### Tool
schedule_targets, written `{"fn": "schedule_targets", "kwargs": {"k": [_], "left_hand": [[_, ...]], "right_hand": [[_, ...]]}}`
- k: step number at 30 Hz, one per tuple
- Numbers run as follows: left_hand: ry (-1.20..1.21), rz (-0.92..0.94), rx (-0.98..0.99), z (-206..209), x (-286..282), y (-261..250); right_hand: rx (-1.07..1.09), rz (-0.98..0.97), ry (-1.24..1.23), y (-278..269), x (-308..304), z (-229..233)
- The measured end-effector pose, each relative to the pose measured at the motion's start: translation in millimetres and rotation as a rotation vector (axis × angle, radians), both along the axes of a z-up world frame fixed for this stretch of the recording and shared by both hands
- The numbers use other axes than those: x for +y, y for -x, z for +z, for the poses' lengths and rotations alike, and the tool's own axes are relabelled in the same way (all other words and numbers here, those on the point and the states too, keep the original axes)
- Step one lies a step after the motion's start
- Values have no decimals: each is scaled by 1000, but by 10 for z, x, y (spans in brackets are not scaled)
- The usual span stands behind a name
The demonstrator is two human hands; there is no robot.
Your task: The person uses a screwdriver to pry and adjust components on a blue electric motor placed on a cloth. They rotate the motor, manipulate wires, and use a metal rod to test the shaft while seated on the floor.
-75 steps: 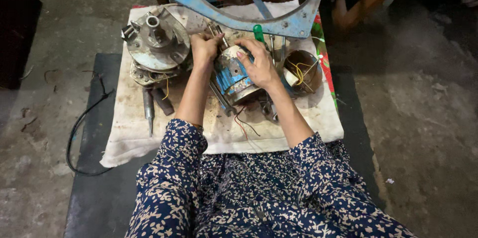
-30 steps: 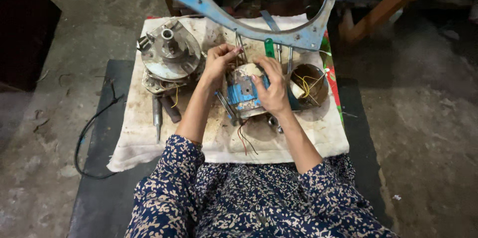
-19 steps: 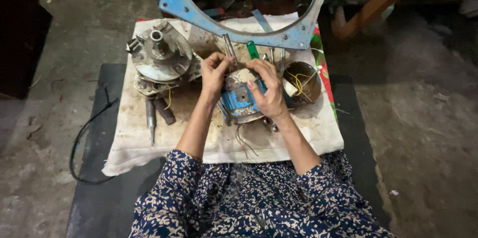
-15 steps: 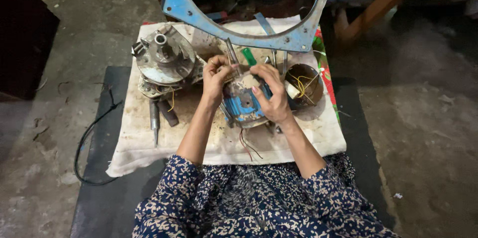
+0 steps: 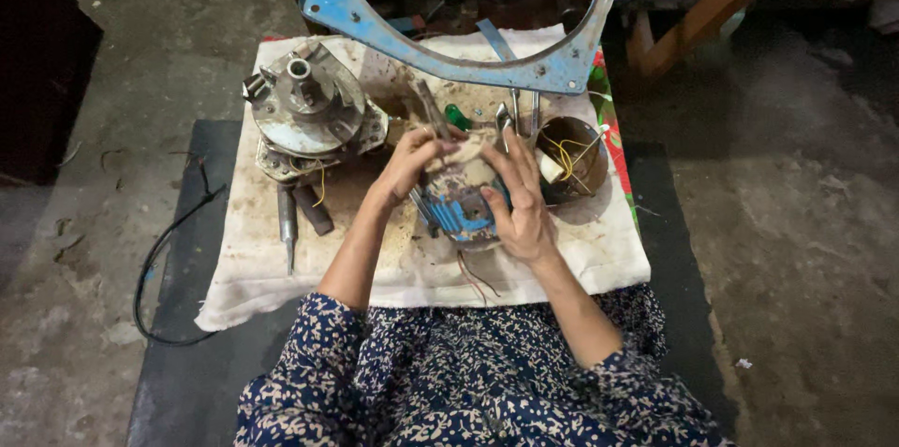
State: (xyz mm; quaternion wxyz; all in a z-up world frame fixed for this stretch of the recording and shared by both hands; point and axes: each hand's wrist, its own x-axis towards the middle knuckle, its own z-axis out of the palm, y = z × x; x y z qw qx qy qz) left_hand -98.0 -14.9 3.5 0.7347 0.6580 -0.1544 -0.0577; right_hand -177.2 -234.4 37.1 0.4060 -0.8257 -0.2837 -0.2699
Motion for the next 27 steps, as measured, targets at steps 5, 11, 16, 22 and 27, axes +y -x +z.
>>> {"fn": "schedule_targets", "kwargs": {"k": [5, 11, 16, 22, 27], "left_hand": [[124, 301, 20, -147, -24, 171], [272, 636, 207, -266, -129, 651], [511, 687, 227, -246, -230, 796], [685, 743, 347, -175, -302, 830], [755, 768, 404, -201, -338, 753]], "right_hand": [[250, -230, -129, -82, 65, -204], [426, -73, -301, -396, 77, -311], [640, 113, -416, -642, 175, -351], [820, 297, -455, -1004, 246, -431], [833, 324, -430, -1210, 238, -444]]}}
